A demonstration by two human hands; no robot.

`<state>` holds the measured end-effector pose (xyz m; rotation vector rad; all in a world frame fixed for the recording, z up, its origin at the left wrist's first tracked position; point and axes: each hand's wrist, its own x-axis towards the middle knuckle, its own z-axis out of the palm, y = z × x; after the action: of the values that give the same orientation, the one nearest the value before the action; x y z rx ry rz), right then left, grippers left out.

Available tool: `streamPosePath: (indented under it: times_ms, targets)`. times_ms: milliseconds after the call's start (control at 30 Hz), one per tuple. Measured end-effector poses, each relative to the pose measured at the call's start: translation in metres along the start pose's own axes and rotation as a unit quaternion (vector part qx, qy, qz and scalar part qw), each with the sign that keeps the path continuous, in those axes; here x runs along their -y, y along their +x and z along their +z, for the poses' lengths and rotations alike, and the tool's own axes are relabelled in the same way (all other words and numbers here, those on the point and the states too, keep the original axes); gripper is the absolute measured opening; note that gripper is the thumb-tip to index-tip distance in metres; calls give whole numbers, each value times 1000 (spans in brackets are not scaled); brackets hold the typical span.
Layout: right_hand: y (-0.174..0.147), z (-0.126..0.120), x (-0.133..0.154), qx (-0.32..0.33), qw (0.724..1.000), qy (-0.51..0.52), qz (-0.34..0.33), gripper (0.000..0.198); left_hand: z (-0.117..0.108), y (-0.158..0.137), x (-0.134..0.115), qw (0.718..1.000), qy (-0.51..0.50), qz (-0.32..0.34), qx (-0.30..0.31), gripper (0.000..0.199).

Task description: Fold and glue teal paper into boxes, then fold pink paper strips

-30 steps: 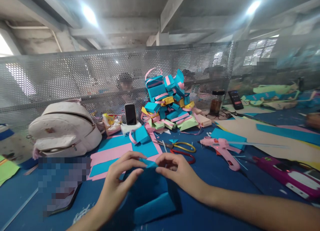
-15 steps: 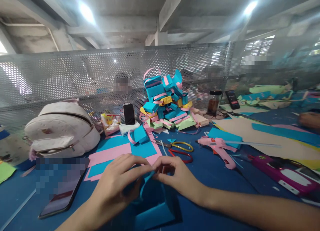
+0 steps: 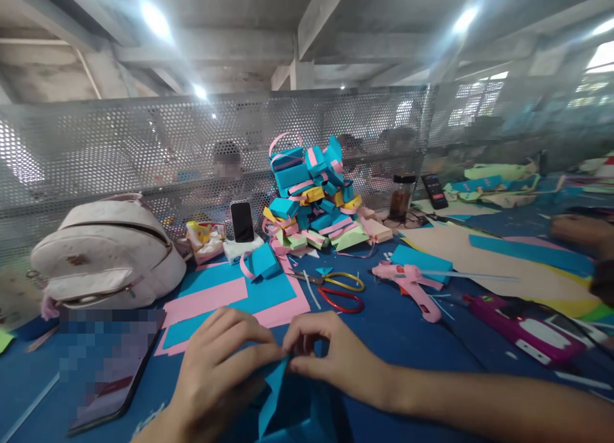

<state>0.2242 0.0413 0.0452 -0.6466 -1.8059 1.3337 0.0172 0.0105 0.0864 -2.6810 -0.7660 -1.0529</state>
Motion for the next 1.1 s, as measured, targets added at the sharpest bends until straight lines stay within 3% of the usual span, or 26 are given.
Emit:
streamPosePath:
  times_ms: [300,500,733,833,933,1100]
  targets:
    - [9,-3,13,36,998,31,43,32,-1,-3,-1,998,0,-20,-57,28]
    - [18,-7,13,53,997,37,45,28,-1,-5,-3,996,-6,-73,-46,28]
    - [16,-9,12,26,999,10,21,19,5,-11,0,997,-6,-59,-44,30]
    - [16,-11,10,19,1000,8,5,19,4,-12,3,997,-28,-62,-24,32]
    - [17,-12,8,15,1000,-8,-13,13,-2,-9,7,992,-87,-83,38,32]
    - [17,-14,7,-4,998,-49,-30,10,-17,-4,11,968,-148,-162,118,27]
